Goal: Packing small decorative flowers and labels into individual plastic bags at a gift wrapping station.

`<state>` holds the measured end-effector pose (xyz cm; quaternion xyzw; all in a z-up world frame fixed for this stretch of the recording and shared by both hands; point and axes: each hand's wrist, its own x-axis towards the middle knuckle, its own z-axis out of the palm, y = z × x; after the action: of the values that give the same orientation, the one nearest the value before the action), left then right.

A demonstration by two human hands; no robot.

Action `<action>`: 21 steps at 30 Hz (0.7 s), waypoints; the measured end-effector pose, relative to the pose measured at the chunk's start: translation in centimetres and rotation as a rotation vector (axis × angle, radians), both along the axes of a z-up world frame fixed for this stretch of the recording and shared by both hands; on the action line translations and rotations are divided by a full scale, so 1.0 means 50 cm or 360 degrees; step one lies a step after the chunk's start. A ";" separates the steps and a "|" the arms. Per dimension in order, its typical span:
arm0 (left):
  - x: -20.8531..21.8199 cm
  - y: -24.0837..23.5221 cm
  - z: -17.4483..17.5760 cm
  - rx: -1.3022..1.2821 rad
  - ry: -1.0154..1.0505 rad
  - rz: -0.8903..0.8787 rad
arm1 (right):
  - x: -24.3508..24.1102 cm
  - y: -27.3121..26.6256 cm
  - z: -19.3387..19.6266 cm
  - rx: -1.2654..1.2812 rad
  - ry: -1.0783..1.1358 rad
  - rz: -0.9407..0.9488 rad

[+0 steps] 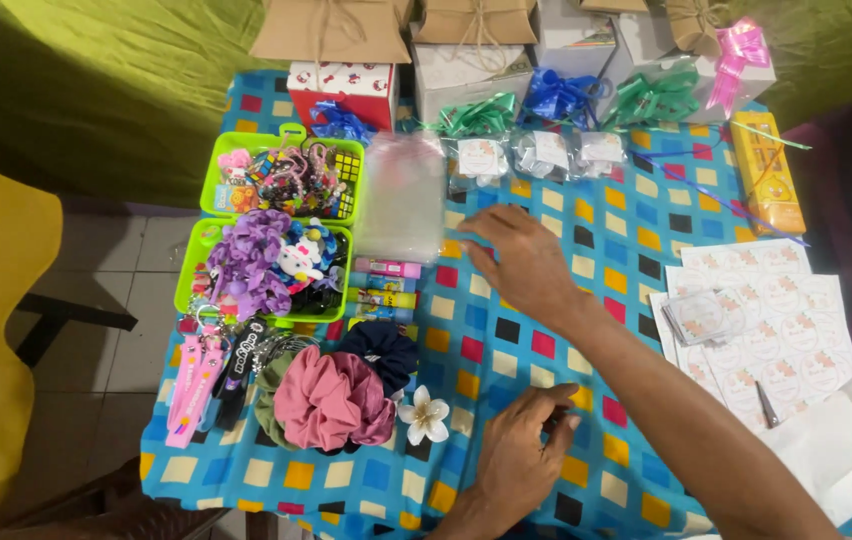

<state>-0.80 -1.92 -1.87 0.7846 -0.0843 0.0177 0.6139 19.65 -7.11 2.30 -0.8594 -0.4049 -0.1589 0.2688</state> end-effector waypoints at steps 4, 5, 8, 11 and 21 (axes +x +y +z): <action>-0.003 0.006 0.002 -0.0024 -0.0024 0.0013 | 0.035 0.088 -0.039 -0.0254 -0.0285 -0.0078; -0.002 0.007 0.004 0.0004 0.0021 -0.0008 | 0.040 0.099 -0.049 -0.0343 -0.0401 -0.0079; -0.003 0.005 -0.004 0.0046 0.0038 -0.0024 | 0.033 0.111 -0.051 -0.0371 -0.0588 -0.0111; -0.004 0.001 -0.005 0.0022 0.0015 -0.0019 | 0.033 0.100 -0.053 -0.0272 -0.0574 -0.0105; 0.001 0.029 0.061 -0.1386 0.0426 0.0279 | -0.115 0.004 0.140 0.0300 -0.0369 -0.0037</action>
<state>-0.74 -0.45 1.18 0.4532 0.0776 0.0020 0.8880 13.92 -6.92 9.32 -0.8108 -0.4067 -0.2975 0.2979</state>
